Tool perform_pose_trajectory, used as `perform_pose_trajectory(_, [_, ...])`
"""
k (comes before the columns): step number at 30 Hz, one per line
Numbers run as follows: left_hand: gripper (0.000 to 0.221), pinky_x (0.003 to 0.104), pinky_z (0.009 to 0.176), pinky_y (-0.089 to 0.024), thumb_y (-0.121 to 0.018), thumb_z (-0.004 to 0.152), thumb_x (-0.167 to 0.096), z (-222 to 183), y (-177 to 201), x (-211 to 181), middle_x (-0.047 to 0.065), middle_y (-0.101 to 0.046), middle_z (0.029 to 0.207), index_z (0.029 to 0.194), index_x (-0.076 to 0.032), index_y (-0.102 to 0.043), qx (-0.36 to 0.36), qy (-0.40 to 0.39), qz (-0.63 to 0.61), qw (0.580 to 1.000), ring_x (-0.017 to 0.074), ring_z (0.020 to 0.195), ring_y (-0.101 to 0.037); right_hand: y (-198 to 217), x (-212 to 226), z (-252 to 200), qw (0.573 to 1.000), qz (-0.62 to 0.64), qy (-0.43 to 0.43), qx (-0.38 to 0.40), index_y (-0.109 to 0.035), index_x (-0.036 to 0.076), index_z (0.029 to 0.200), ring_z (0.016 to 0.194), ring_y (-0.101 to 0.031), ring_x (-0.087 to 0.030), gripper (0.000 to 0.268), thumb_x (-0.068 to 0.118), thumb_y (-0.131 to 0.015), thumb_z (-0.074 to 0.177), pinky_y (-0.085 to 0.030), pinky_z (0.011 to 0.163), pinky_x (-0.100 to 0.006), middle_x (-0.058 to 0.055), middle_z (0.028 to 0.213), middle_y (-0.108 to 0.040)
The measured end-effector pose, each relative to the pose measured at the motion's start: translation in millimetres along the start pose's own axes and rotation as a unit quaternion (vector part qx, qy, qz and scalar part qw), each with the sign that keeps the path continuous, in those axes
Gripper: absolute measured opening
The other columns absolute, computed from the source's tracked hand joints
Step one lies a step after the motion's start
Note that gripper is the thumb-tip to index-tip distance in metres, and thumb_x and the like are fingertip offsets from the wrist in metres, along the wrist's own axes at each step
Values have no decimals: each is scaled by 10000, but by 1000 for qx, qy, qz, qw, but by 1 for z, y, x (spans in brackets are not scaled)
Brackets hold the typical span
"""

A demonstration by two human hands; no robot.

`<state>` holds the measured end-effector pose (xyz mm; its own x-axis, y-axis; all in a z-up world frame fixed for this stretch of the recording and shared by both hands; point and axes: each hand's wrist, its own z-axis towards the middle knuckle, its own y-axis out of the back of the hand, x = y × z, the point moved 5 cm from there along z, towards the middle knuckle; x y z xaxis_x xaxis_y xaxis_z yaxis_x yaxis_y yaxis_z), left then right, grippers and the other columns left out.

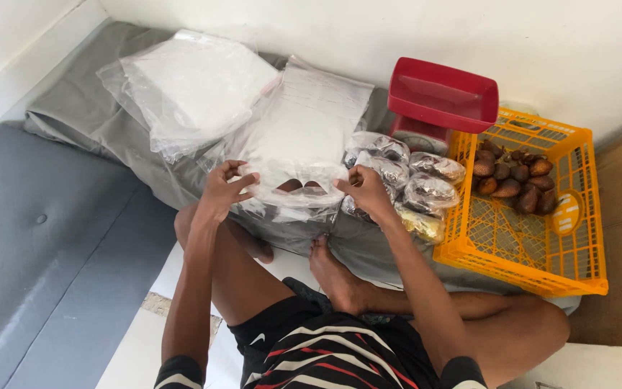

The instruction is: Packaging snake fruits into small plastic bags and organizing them for distribution.

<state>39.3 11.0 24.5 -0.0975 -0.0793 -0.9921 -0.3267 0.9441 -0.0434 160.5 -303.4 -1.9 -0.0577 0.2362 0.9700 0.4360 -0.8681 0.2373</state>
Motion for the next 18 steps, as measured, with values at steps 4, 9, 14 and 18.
perform_pose_trajectory(4, [462, 526, 810, -676, -815, 933, -208, -9, -2, -20, 116, -531, 1037, 1254, 7, -563, -4, -35, 94, 995, 268, 924, -619, 7, -12, 13, 979, -180, 33, -96, -611, 130, 894, 712, -683, -242, 243, 234, -816, 817, -503, 562, -388, -43, 728, -634])
perform_pose_trajectory(9, [279, 541, 653, -531, -729, 767, -117, -16, -5, -47, 144, -621, 791, 1025, -85, -626, -118, -128, 353, 919, 381, 787, -663, 1, 51, -16, 962, -252, 66, -79, -553, 91, 1175, 799, -711, -388, 275, 75, -663, 924, -539, 702, -548, -133, 816, -648])
perform_pose_trajectory(14, [207, 546, 628, -484, -697, 890, -210, 11, 12, -9, 124, -590, 708, 1027, -82, -610, -100, -128, 452, 877, 374, 718, -643, 8, 3, 16, 969, -235, 47, -58, -657, 158, 1047, 766, -738, -311, 180, 158, -739, 887, -580, 704, -496, -88, 886, -702])
perform_pose_trajectory(18, [263, 561, 592, -587, -643, 978, -291, 23, 18, 13, 138, -586, 798, 1121, -73, -604, 0, -61, 340, 938, 333, 679, -706, 10, -62, 51, 995, -88, -24, -40, -719, 115, 964, 621, -714, -210, 203, 207, -815, 810, -551, 390, -317, -92, 797, -700])
